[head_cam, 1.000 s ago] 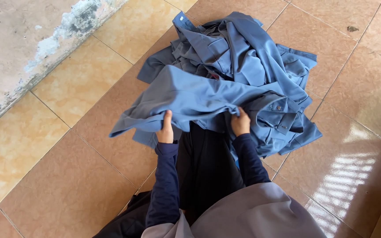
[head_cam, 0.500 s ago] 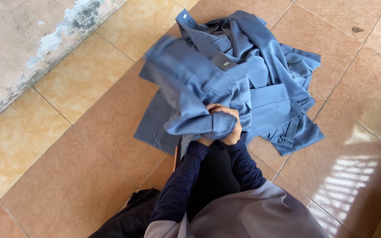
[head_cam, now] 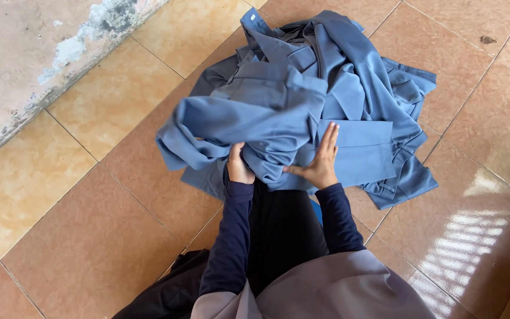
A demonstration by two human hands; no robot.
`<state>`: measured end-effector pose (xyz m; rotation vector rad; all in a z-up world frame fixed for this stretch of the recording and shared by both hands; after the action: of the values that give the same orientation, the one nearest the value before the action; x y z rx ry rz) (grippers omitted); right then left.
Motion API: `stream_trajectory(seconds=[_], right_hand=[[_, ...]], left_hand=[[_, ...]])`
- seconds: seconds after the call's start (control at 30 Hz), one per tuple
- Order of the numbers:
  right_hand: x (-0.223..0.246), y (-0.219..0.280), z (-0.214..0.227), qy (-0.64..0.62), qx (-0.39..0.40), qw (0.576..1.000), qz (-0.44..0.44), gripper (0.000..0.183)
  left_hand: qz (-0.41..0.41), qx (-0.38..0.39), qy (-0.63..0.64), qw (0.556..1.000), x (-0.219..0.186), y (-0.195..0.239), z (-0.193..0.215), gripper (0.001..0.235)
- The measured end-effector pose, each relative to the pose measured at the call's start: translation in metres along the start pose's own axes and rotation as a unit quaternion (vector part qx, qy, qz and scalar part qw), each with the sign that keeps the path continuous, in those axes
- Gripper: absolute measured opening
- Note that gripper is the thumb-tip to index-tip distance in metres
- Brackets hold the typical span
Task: The person sits on a tiled floor and folds a pair of blue trousers by hand. They smooth the fabric, fold the legs together, and then fold the garment into a compact rectangle before placing it aside.
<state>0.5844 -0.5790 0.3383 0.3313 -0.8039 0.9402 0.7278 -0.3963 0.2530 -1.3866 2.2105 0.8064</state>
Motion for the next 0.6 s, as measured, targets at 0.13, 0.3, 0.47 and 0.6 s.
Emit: stream_trajectory(seconds=[0.13,0.3,0.47,0.6], right_hand=[[-0.054,-0.022,-0.032,-0.116,0.07,0.991,-0.01,0.154],[-0.077,-0.028,-0.065,-0.095,0.113,0.989,0.002,0.129],[-0.086,-0.031,-0.082,-0.071,0.113,0.991,-0.002,0.118],[-0.089,-0.032,-0.095,-0.054,0.118,0.992,-0.001,0.108]], left_hand=[[0.038,-0.071,0.127,0.989,0.004,-0.007,0.005,0.043],[0.065,-0.083,0.03,0.994,0.037,-0.005,0.018,0.035],[0.074,0.017,-0.005,0.997,0.034,0.019,-0.007,0.017],[0.078,0.071,-0.026,0.994,0.012,0.027,-0.006,0.003]])
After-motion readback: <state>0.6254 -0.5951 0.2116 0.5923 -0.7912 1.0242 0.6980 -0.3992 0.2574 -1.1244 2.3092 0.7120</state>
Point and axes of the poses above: each hand's wrist, its own y-axis away from the middle knuckle, its own z-axis out of the back of the hand, x = y × z, the point moved 1 cm from there along -y, towards the middle knuckle, and after that the axes turned 9 degrees about -z, right-handed, at the moved point
